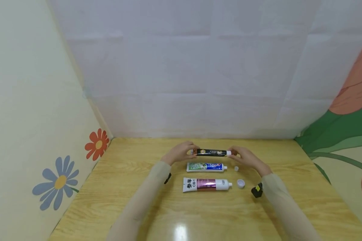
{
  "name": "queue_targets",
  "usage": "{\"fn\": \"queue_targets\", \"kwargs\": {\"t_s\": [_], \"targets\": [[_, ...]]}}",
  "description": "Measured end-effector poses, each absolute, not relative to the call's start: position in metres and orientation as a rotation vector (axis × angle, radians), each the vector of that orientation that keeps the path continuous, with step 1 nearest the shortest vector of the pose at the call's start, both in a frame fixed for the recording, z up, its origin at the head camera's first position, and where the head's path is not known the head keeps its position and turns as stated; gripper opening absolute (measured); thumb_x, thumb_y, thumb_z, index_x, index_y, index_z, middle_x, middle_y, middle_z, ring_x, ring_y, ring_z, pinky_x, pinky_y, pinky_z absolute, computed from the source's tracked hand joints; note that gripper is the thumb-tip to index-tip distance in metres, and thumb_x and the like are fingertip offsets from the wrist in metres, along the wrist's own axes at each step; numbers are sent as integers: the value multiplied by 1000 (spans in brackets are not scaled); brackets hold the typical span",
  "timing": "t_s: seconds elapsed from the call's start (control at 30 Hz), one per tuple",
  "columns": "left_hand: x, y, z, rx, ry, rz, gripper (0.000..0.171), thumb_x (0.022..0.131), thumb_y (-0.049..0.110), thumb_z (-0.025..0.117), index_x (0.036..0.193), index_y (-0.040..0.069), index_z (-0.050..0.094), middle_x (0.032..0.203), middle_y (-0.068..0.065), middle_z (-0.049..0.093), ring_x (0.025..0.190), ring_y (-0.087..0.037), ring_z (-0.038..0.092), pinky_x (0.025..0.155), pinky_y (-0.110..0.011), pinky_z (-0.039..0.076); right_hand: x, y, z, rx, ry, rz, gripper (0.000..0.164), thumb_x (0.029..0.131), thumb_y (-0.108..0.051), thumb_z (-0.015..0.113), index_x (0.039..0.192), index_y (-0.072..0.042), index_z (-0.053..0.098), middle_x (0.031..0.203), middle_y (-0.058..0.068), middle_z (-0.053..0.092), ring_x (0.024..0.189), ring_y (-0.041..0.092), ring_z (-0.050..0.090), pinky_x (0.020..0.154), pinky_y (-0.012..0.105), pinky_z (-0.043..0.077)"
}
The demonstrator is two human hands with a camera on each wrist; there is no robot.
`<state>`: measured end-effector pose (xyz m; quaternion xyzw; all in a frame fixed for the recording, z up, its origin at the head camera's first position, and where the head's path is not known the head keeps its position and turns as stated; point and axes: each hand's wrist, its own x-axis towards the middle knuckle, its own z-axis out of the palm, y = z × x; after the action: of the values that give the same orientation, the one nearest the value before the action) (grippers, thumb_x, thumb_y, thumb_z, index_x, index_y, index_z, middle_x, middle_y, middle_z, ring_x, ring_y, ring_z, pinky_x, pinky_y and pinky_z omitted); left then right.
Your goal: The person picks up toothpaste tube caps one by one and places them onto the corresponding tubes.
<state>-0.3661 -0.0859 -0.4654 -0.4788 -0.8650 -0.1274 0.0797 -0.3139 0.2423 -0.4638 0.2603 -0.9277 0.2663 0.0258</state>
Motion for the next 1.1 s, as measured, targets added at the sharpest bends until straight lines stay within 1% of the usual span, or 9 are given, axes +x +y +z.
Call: {"fn": "queue_targets", "kwargs": {"t_s": [0.2, 0.4, 0.67, 0.93, 1.1], "targets": [[-371, -83, -466, -1399, -2650, -307, 44, 87, 36, 64, 124, 14, 58, 109, 1, 61, 100, -12, 56, 92, -26, 47, -320, 244, -467, 820, -2870, 811, 35, 92, -30, 57, 114, -3, 58, 92, 4, 64, 87, 19, 59, 80, 40, 52], [-376, -79, -471, -1390, -2701, -308, 45, 86, 37, 64, 124, 15, 57, 112, -1, 61, 103, -14, 56, 94, -28, 46, -326, 246, -470, 823, -2893, 809, 36, 92, -29, 58, 115, -2, 57, 90, 3, 62, 84, 17, 58, 77, 37, 51], [-377, -75, -478, -1360, -2792, -301, 48, 85, 40, 63, 126, 16, 56, 115, 0, 60, 105, -14, 55, 95, -28, 45, -330, 247, -475, 803, -2943, 813, 31, 91, -24, 59, 112, -1, 58, 87, 3, 62, 80, 16, 58, 74, 36, 52], [-376, -72, -479, -1331, -2889, -232, 50, 84, 41, 65, 127, 18, 55, 118, 0, 58, 108, -14, 54, 96, -29, 45, -332, 245, -481, 784, -2996, 873, 29, 91, -23, 59, 111, -2, 58, 88, 3, 62, 81, 15, 58, 76, 35, 52], [-380, -72, -484, -1328, -2907, -172, 51, 84, 40, 65, 128, 18, 54, 119, -1, 58, 108, -14, 54, 96, -28, 45, -335, 244, -485, 770, -3019, 858, 31, 92, -26, 58, 112, -3, 58, 89, 2, 62, 81, 15, 58, 75, 36, 52]]}}
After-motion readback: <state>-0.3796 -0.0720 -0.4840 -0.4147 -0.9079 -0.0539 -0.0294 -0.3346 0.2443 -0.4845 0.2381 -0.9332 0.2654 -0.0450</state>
